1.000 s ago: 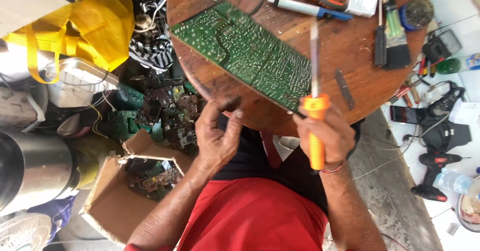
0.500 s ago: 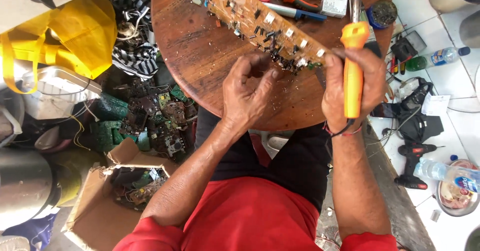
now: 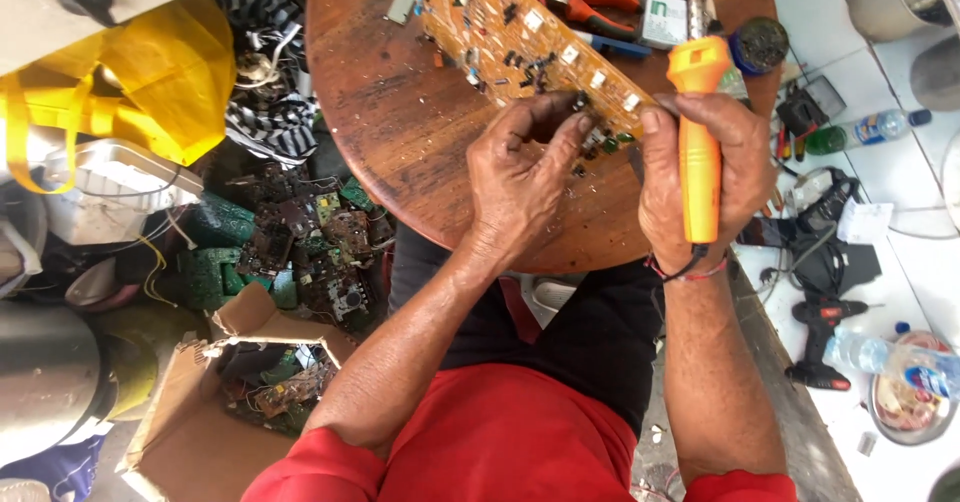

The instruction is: The person uses a soldering iron to work on a green circuit board, applying heat to various points on the board. They flip the board over to access the other side and continue soldering.

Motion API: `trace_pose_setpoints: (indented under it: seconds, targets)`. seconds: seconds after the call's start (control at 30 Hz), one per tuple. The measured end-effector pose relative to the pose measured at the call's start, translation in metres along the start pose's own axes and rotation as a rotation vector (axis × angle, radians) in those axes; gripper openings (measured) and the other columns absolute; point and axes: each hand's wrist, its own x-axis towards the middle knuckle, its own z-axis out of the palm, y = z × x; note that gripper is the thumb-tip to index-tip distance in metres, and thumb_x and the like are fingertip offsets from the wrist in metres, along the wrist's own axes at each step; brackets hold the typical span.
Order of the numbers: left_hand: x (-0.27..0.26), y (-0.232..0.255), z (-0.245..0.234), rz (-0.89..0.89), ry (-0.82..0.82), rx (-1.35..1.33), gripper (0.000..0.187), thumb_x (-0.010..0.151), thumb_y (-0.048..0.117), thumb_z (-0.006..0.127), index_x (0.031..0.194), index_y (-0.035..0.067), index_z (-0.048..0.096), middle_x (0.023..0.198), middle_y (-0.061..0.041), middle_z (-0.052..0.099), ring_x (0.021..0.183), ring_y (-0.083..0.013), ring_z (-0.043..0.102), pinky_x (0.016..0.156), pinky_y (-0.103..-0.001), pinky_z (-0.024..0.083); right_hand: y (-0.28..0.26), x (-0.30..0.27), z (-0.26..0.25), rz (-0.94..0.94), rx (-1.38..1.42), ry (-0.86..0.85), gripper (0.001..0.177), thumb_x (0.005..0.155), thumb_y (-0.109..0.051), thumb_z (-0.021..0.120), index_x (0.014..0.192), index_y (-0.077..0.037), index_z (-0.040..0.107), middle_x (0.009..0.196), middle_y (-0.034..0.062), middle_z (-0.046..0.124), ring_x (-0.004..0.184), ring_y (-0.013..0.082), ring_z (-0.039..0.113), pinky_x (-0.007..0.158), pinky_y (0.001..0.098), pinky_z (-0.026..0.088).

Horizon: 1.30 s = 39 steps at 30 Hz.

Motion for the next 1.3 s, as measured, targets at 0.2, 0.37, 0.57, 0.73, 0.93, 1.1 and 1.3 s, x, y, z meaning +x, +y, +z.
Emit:
trace_pose_setpoints:
  seconds: [0.2, 0.37, 0.57, 0.73, 0.93, 1.1, 1.3]
  targets:
    - [0.0, -0.011, -0.009, -0.039, 0.032, -0.022, 0.026, 0.1, 0.026, 0.067, 0.117, 0.006, 0.065, 0.103, -0.011, 0.072, 0.089, -0.0207, 0.075, 0.075, -0.03, 0.069, -0.004, -0.014, 0.0, 0.078, -0.198, 0.036, 0.019, 0.106, 0.001, 0.075, 0.119, -0.002, 0.061, 0.113, 0.0153, 0.063, 0.106, 0.0307, 0.068, 0.103, 0.0426, 0.053]
    - [0.019, -0.034, -0.014, 0.13, 0.057, 0.213, 0.027, 0.103, 0.03, 0.063, 0.116, 0.006, 0.068, 0.105, -0.009, 0.072, 0.086, -0.0164, 0.071, 0.067, -0.026, 0.065, 0.006, -0.021, -0.002, 0.1, -0.185, 0.08, 0.023, 0.104, -0.002, 0.077, 0.117, -0.006, 0.059, 0.109, 0.0134, 0.063, 0.101, 0.0289, 0.069, 0.104, 0.0412, 0.052]
    - [0.031, -0.029, -0.016, 0.272, -0.045, 0.343, 0.02, 0.104, 0.019, 0.067, 0.12, 0.007, 0.067, 0.113, -0.01, 0.072, 0.103, -0.0222, 0.074, 0.086, -0.034, 0.068, 0.005, -0.026, -0.004, 0.102, -0.207, 0.072, 0.023, 0.104, -0.004, 0.077, 0.118, -0.004, 0.059, 0.111, 0.0155, 0.064, 0.103, 0.0309, 0.07, 0.1, 0.0411, 0.056]
    - [0.03, -0.018, -0.016, 0.281, -0.013, 0.317, 0.012, 0.101, 0.011, 0.069, 0.111, 0.005, 0.069, 0.105, -0.01, 0.072, 0.096, -0.0226, 0.073, 0.083, -0.034, 0.064, 0.001, -0.026, -0.001, 0.113, -0.148, 0.063, 0.024, 0.105, -0.002, 0.076, 0.119, -0.005, 0.056, 0.111, 0.0168, 0.065, 0.105, 0.0333, 0.073, 0.1, 0.0427, 0.059]
    - [0.024, -0.025, -0.014, 0.272, 0.044, 0.342, 0.011, 0.1, 0.011, 0.072, 0.11, 0.007, 0.071, 0.103, -0.007, 0.073, 0.093, -0.0208, 0.073, 0.081, -0.033, 0.063, 0.0, -0.028, -0.001, 0.108, -0.229, 0.074, 0.024, 0.104, -0.004, 0.079, 0.117, -0.004, 0.06, 0.108, 0.0153, 0.068, 0.103, 0.0307, 0.072, 0.102, 0.041, 0.055]
    - [0.023, -0.023, -0.017, 0.281, 0.033, 0.326, 0.011, 0.101, 0.011, 0.07, 0.111, 0.006, 0.07, 0.103, -0.008, 0.073, 0.094, -0.0227, 0.073, 0.082, -0.035, 0.063, -0.008, -0.026, -0.001, 0.1, -0.228, 0.045, 0.022, 0.105, -0.002, 0.077, 0.118, -0.003, 0.06, 0.11, 0.0154, 0.068, 0.105, 0.0314, 0.072, 0.103, 0.0419, 0.056]
    - [0.025, -0.022, -0.018, 0.276, 0.027, 0.308, 0.013, 0.103, 0.012, 0.067, 0.113, 0.006, 0.07, 0.104, -0.008, 0.072, 0.094, -0.0202, 0.073, 0.081, -0.031, 0.064, 0.001, -0.025, 0.001, 0.134, -0.139, 0.065, 0.023, 0.106, -0.001, 0.075, 0.119, -0.002, 0.057, 0.109, 0.0179, 0.067, 0.101, 0.0311, 0.072, 0.101, 0.0408, 0.056]
